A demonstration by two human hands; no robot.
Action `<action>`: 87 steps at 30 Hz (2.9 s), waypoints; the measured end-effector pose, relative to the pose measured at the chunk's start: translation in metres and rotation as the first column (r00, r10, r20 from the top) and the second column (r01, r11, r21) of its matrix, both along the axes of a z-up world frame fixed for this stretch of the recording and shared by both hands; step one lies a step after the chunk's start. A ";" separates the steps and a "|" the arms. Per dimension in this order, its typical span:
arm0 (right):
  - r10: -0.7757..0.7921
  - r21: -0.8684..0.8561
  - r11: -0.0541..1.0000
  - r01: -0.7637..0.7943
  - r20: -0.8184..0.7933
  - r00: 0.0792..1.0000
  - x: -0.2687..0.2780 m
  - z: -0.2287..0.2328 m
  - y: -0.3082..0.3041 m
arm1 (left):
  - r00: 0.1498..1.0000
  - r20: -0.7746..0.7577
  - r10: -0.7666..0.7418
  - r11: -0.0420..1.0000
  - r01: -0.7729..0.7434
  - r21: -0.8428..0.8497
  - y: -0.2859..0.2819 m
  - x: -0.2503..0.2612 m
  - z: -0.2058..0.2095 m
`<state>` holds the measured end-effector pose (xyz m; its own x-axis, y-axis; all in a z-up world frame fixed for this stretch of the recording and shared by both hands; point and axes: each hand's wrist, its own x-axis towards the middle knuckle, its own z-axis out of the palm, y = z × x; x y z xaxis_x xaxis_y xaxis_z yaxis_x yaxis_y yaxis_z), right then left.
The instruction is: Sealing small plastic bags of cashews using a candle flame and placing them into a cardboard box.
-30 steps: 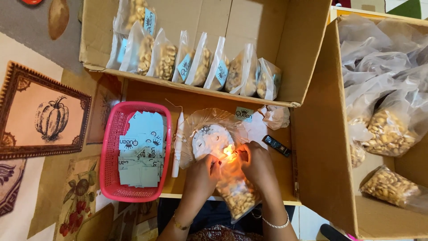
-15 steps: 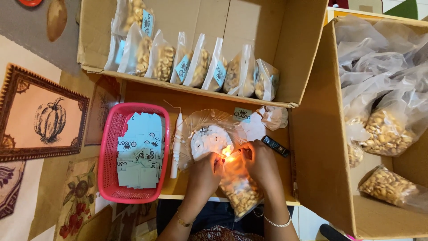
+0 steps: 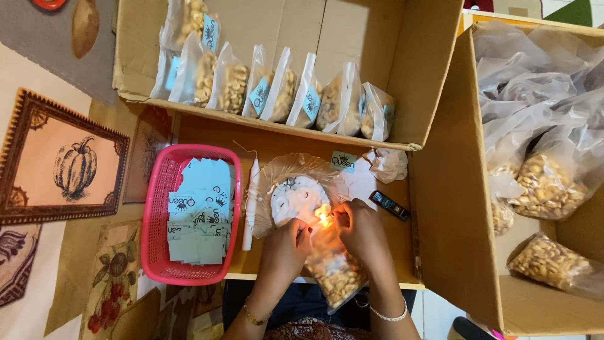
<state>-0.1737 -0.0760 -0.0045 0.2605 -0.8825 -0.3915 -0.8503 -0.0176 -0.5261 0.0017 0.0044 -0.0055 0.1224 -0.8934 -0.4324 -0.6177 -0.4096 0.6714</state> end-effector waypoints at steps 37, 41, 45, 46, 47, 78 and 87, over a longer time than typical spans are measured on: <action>-0.066 -0.024 0.997 0.077 0.309 0.949 -0.038 0.048 0.017 | 0.991 0.074 -0.112 0.945 0.129 -0.302 0.024 -0.029 0.026; -0.049 -0.144 0.984 0.107 0.357 0.933 -0.053 0.058 0.026 | 0.995 0.049 -0.091 0.911 0.103 -0.399 0.031 -0.038 0.036; 0.014 -0.224 0.970 0.091 0.428 0.904 -0.060 0.070 0.033 | 0.996 0.086 -0.038 0.862 0.076 -0.501 0.037 -0.045 0.040; 0.014 -0.229 0.969 0.095 0.430 0.903 -0.062 0.070 0.036 | 0.995 0.088 -0.040 0.859 0.080 -0.506 0.038 -0.045 0.046; 0.022 -0.234 0.967 0.098 0.463 0.886 -0.066 0.071 0.039 | 0.999 0.032 -0.035 0.862 0.046 -0.505 0.039 -0.046 0.053; 0.348 -0.447 0.892 -0.068 0.583 0.734 -0.090 0.079 0.065 | 0.975 0.210 -0.076 0.672 0.206 -0.712 0.060 -0.063 0.076; 0.310 -0.443 0.895 -0.062 0.516 0.798 -0.085 0.076 0.064 | 0.977 0.211 -0.039 0.638 0.187 -0.747 0.057 -0.062 0.078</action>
